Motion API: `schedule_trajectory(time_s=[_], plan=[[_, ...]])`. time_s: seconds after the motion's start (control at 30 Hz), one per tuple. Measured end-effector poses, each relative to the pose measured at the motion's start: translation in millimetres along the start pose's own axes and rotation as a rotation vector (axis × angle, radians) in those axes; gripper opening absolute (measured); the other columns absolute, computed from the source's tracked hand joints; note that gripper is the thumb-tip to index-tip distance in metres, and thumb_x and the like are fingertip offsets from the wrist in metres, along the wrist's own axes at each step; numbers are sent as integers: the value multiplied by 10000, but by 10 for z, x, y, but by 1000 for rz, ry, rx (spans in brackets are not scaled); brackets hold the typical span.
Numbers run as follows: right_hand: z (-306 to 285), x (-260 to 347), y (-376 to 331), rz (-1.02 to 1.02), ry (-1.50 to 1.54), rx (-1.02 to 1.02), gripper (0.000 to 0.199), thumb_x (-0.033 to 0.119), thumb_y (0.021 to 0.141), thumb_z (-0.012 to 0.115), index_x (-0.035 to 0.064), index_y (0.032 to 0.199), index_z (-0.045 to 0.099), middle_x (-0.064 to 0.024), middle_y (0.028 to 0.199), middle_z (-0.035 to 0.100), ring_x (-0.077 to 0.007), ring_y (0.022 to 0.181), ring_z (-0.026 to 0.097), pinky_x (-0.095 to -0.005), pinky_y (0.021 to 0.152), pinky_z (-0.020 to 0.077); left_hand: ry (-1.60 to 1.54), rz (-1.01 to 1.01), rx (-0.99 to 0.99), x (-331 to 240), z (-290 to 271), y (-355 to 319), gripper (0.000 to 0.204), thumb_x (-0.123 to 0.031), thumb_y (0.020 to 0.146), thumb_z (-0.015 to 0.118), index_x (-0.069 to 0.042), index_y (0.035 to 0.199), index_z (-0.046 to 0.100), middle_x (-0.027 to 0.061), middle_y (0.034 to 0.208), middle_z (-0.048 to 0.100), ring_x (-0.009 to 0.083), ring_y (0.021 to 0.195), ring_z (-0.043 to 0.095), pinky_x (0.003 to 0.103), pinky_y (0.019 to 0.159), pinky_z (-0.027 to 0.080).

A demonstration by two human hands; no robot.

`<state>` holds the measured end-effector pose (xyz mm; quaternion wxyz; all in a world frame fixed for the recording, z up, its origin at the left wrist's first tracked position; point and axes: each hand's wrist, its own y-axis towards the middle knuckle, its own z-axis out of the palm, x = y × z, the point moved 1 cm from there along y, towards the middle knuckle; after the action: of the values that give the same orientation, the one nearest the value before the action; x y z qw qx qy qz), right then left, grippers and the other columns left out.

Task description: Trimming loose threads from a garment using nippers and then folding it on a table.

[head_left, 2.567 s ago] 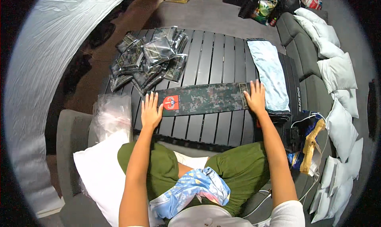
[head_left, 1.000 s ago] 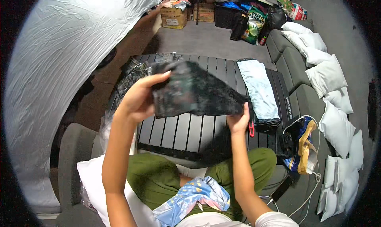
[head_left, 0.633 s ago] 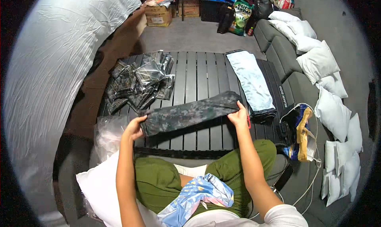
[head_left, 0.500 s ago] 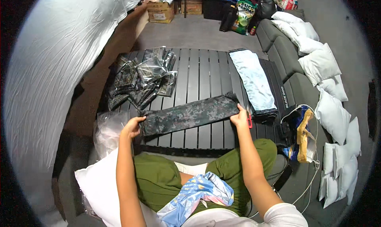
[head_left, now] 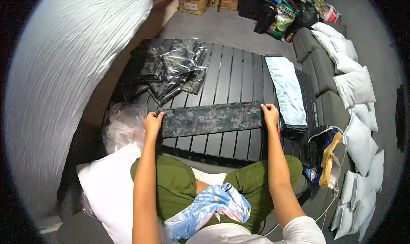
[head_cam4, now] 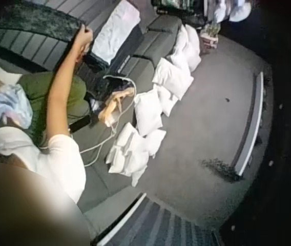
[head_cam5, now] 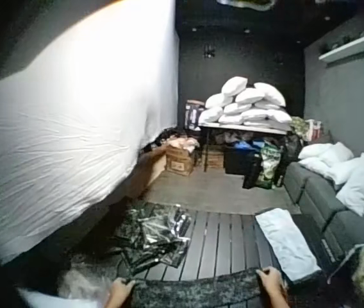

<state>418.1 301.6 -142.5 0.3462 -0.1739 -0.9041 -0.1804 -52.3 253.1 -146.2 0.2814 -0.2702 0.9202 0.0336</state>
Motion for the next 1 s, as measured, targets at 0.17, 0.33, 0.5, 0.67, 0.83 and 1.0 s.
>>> schedule_trajectory(time_s=[0.17, 0.33, 0.5, 0.67, 0.83, 1.0], plan=[[70, -51, 100, -113, 341, -24, 191, 170, 753, 637, 11, 798, 543, -63, 706, 581, -138, 663, 546, -259, 632, 429, -82, -40, 4, -4, -20, -30, 409, -369, 735, 606, -12, 933, 594, 186, 878, 612, 332, 847, 579, 383, 737, 444], [158, 36, 64, -108, 350, 3, 173, 147, 766, 624, 15, 807, 520, -38, 692, 559, -104, 657, 531, -240, 610, 423, -112, -12, -110, 48, -21, -79, 336, -305, 755, 598, -5, 908, 599, 183, 841, 613, 321, 811, 588, 375, 707, 454], [163, 29, 74, -145, 245, -31, 176, 127, 775, 591, 21, 887, 505, -100, 785, 566, -194, 727, 552, -300, 664, 429, -247, -20, -136, -48, -49, -169, 256, -237, 768, 589, -7, 879, 570, 141, 800, 604, 302, 752, 573, 373, 685, 452], [113, 427, -143, -507, -156, -284, 231, 88, 755, 537, 11, 971, 503, -140, 968, 531, -308, 909, 494, -386, 791, 381, 139, 239, -295, -371, -83, -423, 261, -158, 830, 477, -14, 1047, 492, 168, 1066, 515, 316, 986, 481, 367, 820, 400], [484, 513, -381, -694, -216, 79, 361, 241, 833, 468, 50, 1140, 472, -133, 1203, 456, -300, 1150, 386, -430, 960, 270, 244, 506, -175, -342, 385, -514, 470, -301, 885, 355, -41, 1277, 338, 133, 1324, 327, 275, 1246, 263, 398, 1021, 201], [349, 315, -242, -563, -543, 157, 489, 405, 871, 350, 145, 1285, 349, -77, 1356, 289, -259, 1268, 217, -458, 1022, 136, 352, 524, -176, -287, 358, -522, 505, -351, 882, 341, -101, 1317, 285, 93, 1372, 256, 261, 1269, 215, 389, 1035, 152]])
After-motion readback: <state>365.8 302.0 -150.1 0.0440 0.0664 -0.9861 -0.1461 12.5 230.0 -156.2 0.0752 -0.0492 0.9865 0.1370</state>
